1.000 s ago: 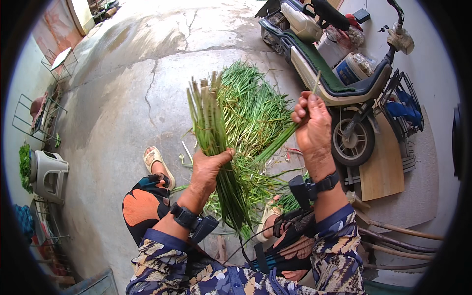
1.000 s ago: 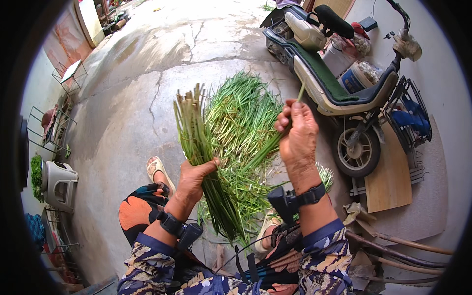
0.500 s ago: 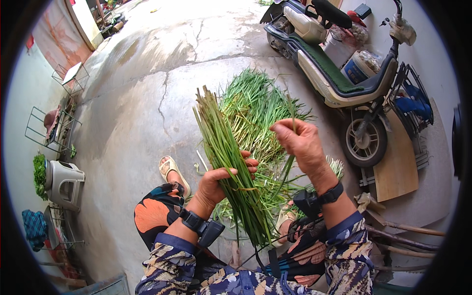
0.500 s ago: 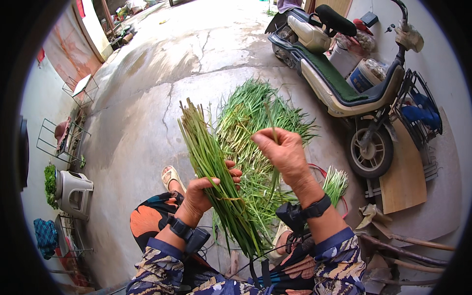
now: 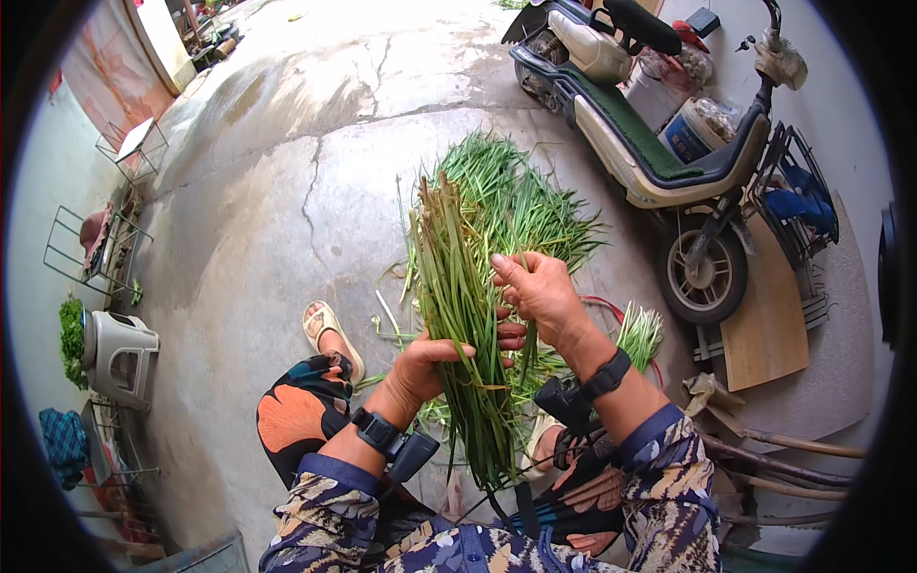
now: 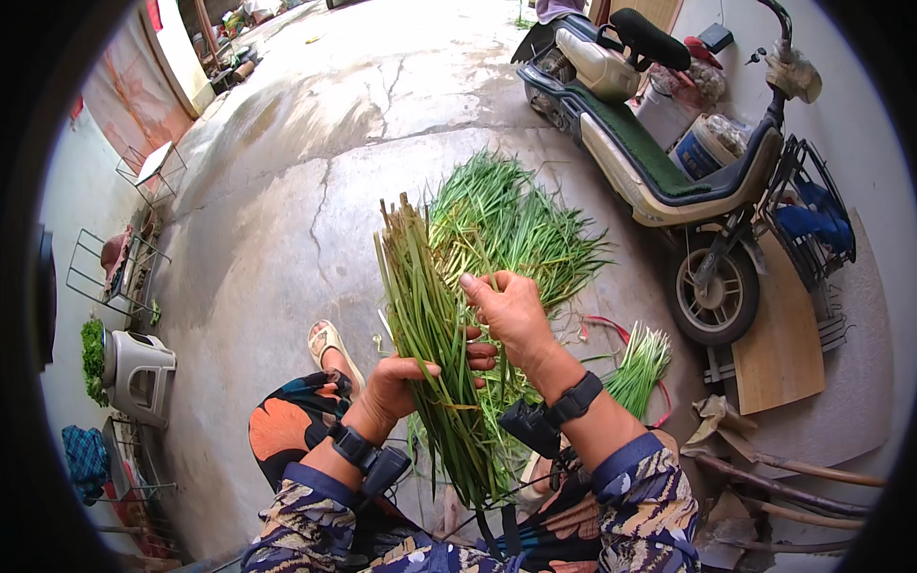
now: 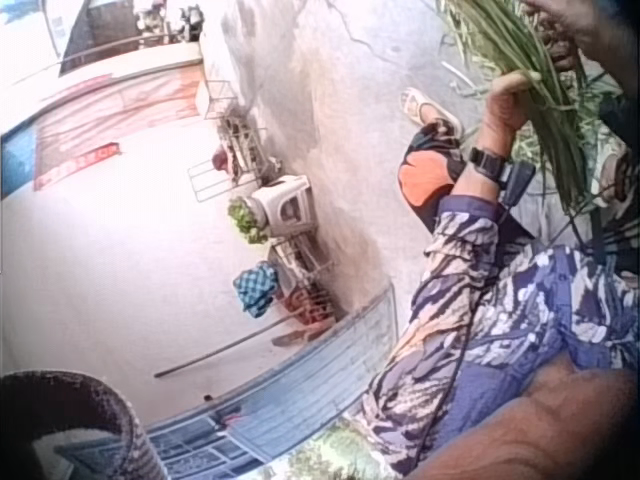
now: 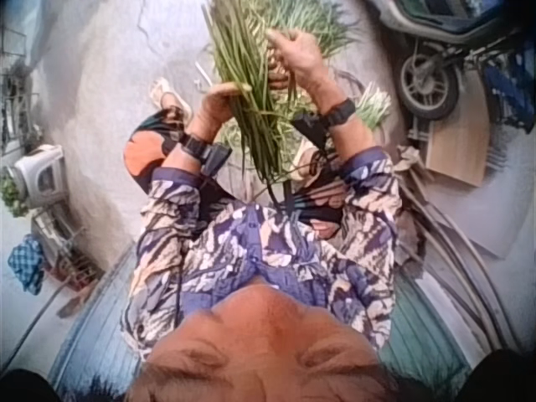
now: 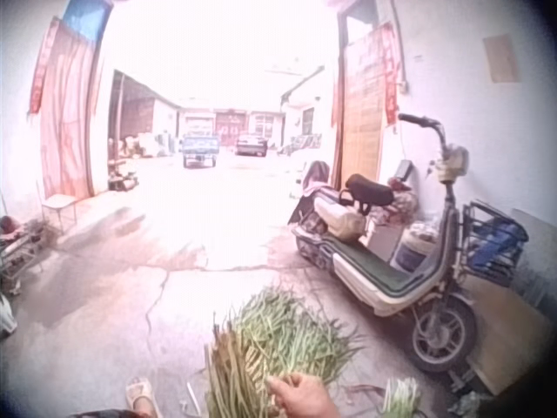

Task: The person is sorting and cleaning a large pile of green chives by hand in an outdoor courtyard.

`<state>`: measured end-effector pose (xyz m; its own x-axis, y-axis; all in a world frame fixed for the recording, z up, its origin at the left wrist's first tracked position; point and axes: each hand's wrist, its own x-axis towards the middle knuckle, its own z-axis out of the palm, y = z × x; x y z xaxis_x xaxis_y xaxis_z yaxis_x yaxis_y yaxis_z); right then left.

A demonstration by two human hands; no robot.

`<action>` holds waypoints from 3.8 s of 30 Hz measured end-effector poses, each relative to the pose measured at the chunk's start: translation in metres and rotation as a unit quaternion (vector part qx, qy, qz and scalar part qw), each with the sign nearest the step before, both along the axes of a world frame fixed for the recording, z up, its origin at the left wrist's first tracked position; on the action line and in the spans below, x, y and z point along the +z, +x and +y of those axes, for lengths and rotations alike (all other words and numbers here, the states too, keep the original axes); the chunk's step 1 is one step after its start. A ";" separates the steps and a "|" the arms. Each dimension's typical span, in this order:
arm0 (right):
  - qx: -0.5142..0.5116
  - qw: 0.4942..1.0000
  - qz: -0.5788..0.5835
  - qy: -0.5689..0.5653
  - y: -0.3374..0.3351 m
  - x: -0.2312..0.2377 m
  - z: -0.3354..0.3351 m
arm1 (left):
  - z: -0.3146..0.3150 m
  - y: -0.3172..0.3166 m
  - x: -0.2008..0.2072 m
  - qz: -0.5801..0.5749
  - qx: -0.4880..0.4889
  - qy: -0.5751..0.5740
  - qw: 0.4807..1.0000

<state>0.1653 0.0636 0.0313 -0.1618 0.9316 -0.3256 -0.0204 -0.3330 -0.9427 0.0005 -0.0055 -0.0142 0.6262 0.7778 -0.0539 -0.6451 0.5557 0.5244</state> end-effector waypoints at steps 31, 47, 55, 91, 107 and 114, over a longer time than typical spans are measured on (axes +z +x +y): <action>-0.209 0.917 0.310 0.138 0.159 0.068 0.036 | 0.006 -0.017 -0.039 0.131 0.271 -0.168 0.939; -0.079 0.887 0.449 0.076 0.199 0.074 0.032 | 0.006 0.003 -0.031 0.235 0.174 -0.110 0.950; -0.130 0.816 0.561 -0.062 0.168 0.089 0.020 | 0.009 0.019 -0.033 0.233 0.200 -0.062 0.950; 0.110 0.946 -0.147 0.267 -0.016 0.029 -0.009 | 0.004 0.021 -0.012 0.138 0.214 -0.009 0.967; -0.234 0.887 -0.218 0.333 0.104 0.022 0.061 | 0.002 0.006 -0.014 0.128 0.232 -0.062 0.962; 0.060 0.971 -0.166 0.162 0.029 0.029 0.010 | 0.002 0.012 -0.011 0.183 0.263 -0.045 0.946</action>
